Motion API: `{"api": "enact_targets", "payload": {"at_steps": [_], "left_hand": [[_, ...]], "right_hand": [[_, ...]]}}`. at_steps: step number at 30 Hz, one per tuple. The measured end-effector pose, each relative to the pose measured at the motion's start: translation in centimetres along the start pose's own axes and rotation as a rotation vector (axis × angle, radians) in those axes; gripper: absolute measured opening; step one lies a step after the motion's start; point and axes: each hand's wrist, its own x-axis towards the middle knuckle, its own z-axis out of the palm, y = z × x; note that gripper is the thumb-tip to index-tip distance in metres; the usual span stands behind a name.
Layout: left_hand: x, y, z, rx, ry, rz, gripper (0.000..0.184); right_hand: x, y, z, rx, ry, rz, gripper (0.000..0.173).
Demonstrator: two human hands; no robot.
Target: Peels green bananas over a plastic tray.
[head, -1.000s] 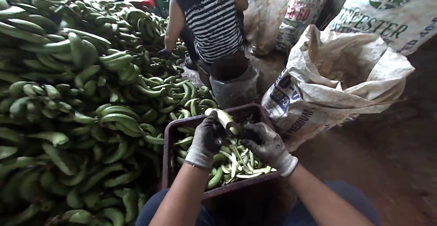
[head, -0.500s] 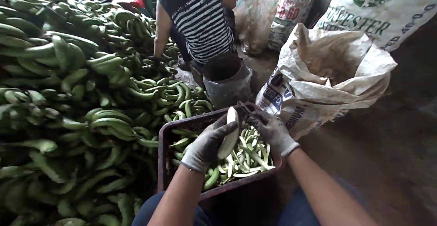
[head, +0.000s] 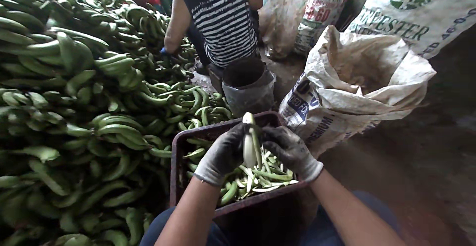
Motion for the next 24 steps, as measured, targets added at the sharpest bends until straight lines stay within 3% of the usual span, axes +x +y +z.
{"api": "enact_targets", "payload": {"at_steps": [2,5,8,11,14,17,20,24], "left_hand": [[-0.1,-0.1,-0.1,0.096,-0.130,-0.043,0.038],[-0.1,-0.3,-0.3,0.126,-0.133,-0.032,0.043],[0.3,0.2,-0.8,0.056,-0.033,0.064,0.036],[0.6,0.5,-1.3,-0.030,0.166,0.132,0.044],[0.8,0.3,-2.3,-0.109,0.178,0.162,0.044],[0.6,0.1,-2.0,-0.028,0.116,0.121,0.043],[0.1,0.1,-0.6,0.084,-0.043,0.029,0.035],[0.0,-0.4,-0.1,0.215,-0.096,-0.056,0.048]], "right_hand": [[1.2,0.9,-0.8,-0.086,-0.039,0.223,0.048],[2.0,2.7,-2.1,-0.166,-0.128,0.480,0.044],[1.4,2.5,-2.5,-0.112,-0.032,0.427,0.056],[0.3,0.9,-2.5,0.031,0.038,0.198,0.058],[-1.1,-0.4,-2.2,0.095,-0.032,0.051,0.052],[-1.6,-0.9,-1.4,0.036,-0.114,-0.043,0.049],[-0.7,-0.6,-1.2,0.064,-0.075,0.017,0.045],[1.9,1.7,-2.7,-0.170,-0.083,0.365,0.045]]}}
